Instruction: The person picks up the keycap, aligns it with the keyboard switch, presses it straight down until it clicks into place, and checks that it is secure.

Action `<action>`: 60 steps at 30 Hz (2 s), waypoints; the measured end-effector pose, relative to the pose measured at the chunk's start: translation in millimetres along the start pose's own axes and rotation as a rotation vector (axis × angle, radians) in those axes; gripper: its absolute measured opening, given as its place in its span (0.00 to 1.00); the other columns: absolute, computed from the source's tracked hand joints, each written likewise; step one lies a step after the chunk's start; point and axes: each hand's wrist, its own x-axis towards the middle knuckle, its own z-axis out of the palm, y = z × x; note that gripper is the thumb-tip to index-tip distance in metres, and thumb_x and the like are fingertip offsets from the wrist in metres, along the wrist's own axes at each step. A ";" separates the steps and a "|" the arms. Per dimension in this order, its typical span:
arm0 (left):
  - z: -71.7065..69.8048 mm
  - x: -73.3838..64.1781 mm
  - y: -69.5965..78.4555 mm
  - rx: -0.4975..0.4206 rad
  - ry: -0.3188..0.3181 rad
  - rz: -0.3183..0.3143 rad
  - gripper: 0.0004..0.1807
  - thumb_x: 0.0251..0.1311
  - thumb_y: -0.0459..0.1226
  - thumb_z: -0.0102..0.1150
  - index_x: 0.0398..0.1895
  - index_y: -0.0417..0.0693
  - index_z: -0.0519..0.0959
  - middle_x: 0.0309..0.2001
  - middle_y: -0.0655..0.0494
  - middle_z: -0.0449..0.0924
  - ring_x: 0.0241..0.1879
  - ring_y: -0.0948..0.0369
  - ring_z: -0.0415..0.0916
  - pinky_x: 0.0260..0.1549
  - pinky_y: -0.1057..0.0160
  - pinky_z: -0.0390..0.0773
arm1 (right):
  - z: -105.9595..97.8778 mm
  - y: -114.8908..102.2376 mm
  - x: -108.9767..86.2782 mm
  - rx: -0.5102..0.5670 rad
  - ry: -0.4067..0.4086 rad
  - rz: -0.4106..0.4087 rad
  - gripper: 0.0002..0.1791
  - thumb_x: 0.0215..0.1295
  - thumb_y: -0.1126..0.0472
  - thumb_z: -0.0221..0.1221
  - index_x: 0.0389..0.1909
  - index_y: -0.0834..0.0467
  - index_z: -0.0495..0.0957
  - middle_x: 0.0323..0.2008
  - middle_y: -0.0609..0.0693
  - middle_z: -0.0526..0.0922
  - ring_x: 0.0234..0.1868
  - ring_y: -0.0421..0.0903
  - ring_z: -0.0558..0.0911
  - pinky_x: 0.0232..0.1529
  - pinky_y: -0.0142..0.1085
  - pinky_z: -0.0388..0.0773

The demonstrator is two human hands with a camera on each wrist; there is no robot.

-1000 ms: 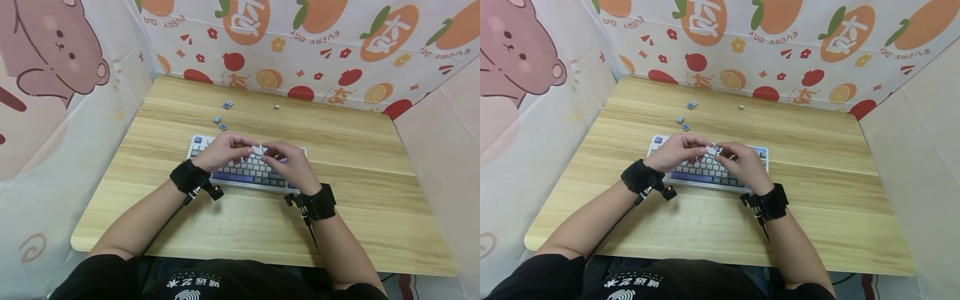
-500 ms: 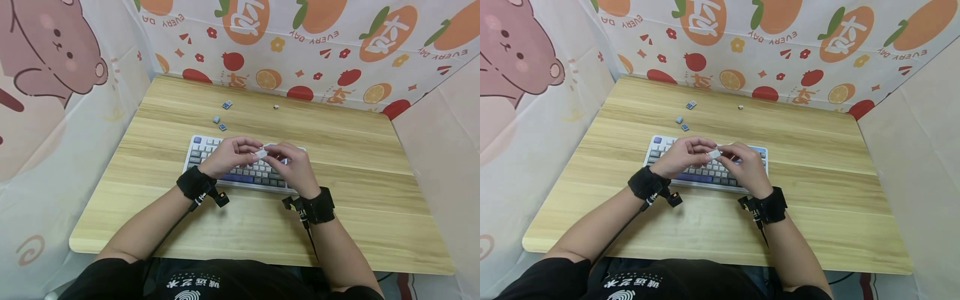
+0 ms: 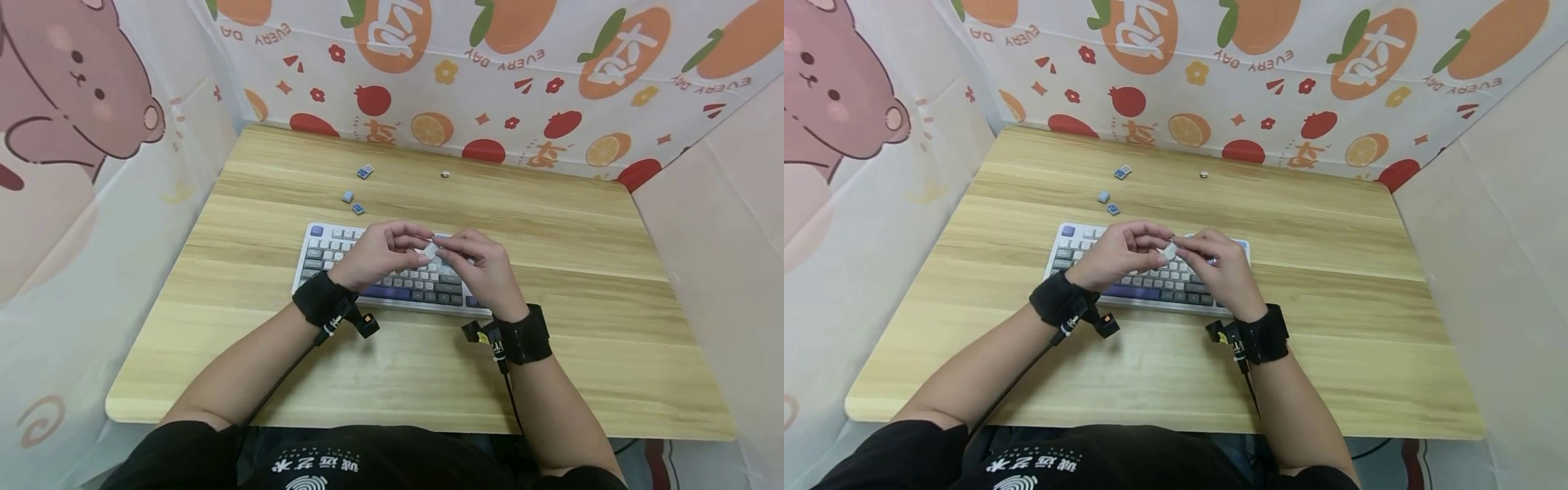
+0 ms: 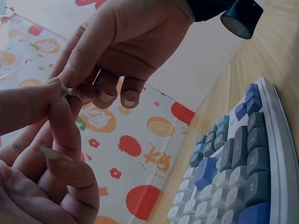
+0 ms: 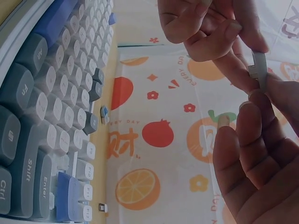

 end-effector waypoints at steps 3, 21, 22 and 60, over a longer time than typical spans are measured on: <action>0.9 0.0 -0.3 0.004 -0.006 0.007 0.23 0.60 0.28 0.64 0.59 0.40 0.74 0.48 0.47 0.83 0.44 0.59 0.83 0.41 0.63 0.82 | -0.9 0.1 0.2 0.003 -0.028 0.012 0.12 0.67 0.65 0.61 0.49 0.59 0.85 0.34 0.49 0.82 0.32 0.42 0.74 0.33 0.30 0.71; 1.8 7.4 -6.5 0.071 -0.020 0.020 0.18 0.68 0.33 0.57 0.60 0.45 0.74 0.38 0.52 0.87 0.33 0.53 0.81 0.26 0.63 0.75 | -9.5 4.5 -1.8 -0.015 -0.065 0.179 0.10 0.67 0.56 0.62 0.46 0.55 0.85 0.36 0.45 0.82 0.33 0.42 0.78 0.34 0.32 0.76; 1.4 7.2 -6.4 0.064 -0.016 0.018 0.17 0.69 0.33 0.56 0.60 0.45 0.74 0.38 0.52 0.87 0.33 0.52 0.82 0.26 0.63 0.76 | -9.1 4.7 -1.8 -0.016 -0.062 0.184 0.10 0.67 0.56 0.63 0.45 0.55 0.85 0.36 0.45 0.82 0.34 0.42 0.78 0.35 0.31 0.77; 7.2 8.3 -22.6 0.333 -0.031 0.042 0.19 0.67 0.32 0.57 0.60 0.45 0.74 0.54 0.47 0.82 0.55 0.50 0.80 0.44 0.57 0.81 | -10.7 29.6 -1.8 -0.426 -0.212 -0.016 0.10 0.66 0.59 0.63 0.44 0.59 0.84 0.41 0.49 0.82 0.41 0.46 0.81 0.43 0.41 0.79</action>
